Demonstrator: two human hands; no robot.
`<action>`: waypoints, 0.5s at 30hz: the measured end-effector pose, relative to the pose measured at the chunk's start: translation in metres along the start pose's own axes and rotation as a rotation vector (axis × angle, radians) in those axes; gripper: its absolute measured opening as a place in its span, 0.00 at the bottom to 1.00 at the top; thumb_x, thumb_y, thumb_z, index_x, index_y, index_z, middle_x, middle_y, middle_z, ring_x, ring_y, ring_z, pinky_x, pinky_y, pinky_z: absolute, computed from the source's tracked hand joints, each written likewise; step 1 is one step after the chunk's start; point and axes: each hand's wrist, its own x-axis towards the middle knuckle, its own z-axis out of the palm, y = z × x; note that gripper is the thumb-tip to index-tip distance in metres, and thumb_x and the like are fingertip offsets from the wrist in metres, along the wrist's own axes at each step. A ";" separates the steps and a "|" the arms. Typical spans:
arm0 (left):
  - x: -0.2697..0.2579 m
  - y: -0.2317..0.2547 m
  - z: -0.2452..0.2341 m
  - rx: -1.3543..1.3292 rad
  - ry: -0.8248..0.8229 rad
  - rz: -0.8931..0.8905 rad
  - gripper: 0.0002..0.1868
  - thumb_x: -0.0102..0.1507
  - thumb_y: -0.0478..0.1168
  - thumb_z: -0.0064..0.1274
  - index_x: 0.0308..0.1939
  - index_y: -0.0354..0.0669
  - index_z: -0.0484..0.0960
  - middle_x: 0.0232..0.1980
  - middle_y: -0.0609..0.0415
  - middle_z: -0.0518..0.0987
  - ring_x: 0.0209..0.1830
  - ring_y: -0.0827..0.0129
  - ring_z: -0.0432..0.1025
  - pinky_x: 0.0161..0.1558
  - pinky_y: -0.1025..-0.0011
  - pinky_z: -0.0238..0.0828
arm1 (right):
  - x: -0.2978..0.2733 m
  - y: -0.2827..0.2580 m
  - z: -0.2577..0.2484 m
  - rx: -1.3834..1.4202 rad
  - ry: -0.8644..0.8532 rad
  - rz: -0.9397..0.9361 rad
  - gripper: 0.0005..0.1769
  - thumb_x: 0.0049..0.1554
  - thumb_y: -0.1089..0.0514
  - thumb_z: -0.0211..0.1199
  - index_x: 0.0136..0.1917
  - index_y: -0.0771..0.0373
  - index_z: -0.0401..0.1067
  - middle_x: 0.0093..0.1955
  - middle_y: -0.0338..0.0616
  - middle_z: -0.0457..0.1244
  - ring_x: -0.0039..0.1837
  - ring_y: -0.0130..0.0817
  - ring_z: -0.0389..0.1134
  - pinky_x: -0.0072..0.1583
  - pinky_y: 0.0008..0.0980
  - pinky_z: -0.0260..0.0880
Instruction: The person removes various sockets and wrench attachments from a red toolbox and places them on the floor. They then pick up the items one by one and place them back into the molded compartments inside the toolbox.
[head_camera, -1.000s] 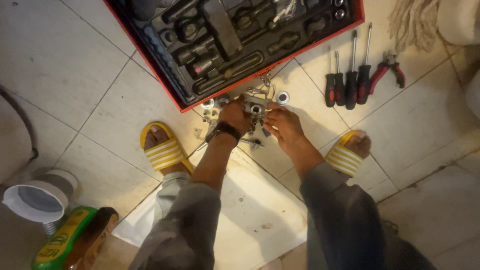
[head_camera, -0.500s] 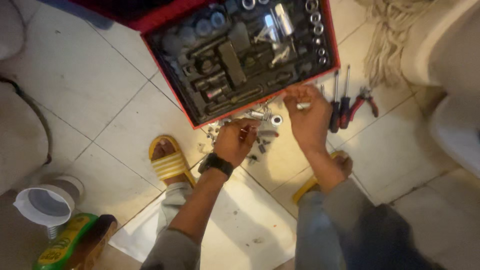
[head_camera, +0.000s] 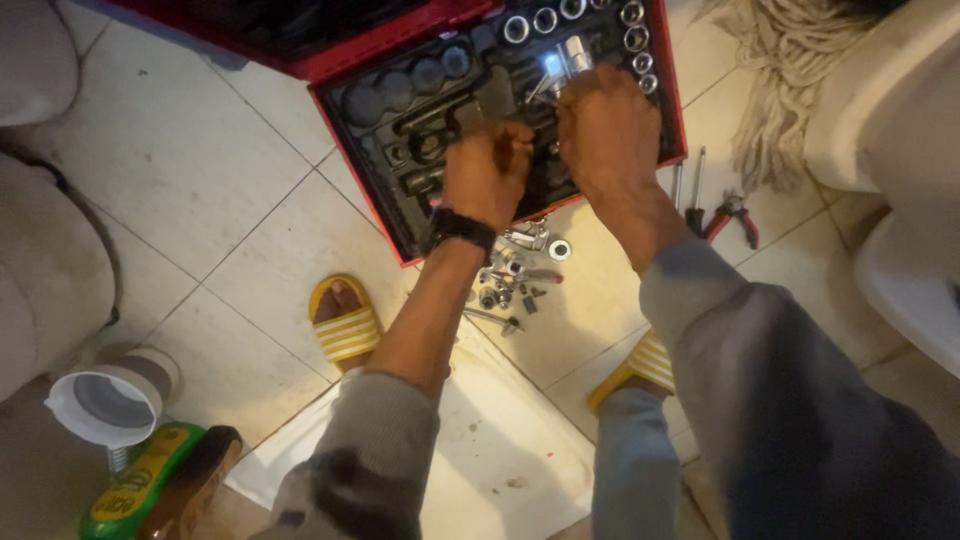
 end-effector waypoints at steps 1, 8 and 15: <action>-0.002 0.000 0.001 -0.001 -0.010 0.013 0.06 0.62 0.33 0.57 0.43 0.37 0.86 0.39 0.47 0.86 0.36 0.66 0.83 0.42 0.70 0.78 | 0.000 0.000 -0.001 -0.019 -0.010 -0.005 0.05 0.52 0.65 0.70 0.43 0.60 0.77 0.49 0.50 0.66 0.53 0.51 0.69 0.49 0.49 0.71; -0.040 0.008 -0.003 -0.169 0.030 -0.167 0.10 0.63 0.34 0.57 0.48 0.36 0.84 0.39 0.53 0.87 0.37 0.73 0.82 0.42 0.75 0.78 | -0.035 -0.008 -0.035 0.123 0.007 0.114 0.05 0.54 0.65 0.69 0.45 0.61 0.78 0.45 0.48 0.68 0.49 0.49 0.70 0.51 0.46 0.72; -0.079 0.017 0.006 -0.471 -0.010 -0.317 0.12 0.66 0.33 0.56 0.52 0.33 0.82 0.39 0.56 0.85 0.37 0.77 0.78 0.43 0.77 0.77 | -0.092 -0.008 -0.055 0.457 -0.121 0.288 0.09 0.56 0.62 0.70 0.51 0.66 0.78 0.49 0.47 0.71 0.49 0.36 0.75 0.44 0.32 0.74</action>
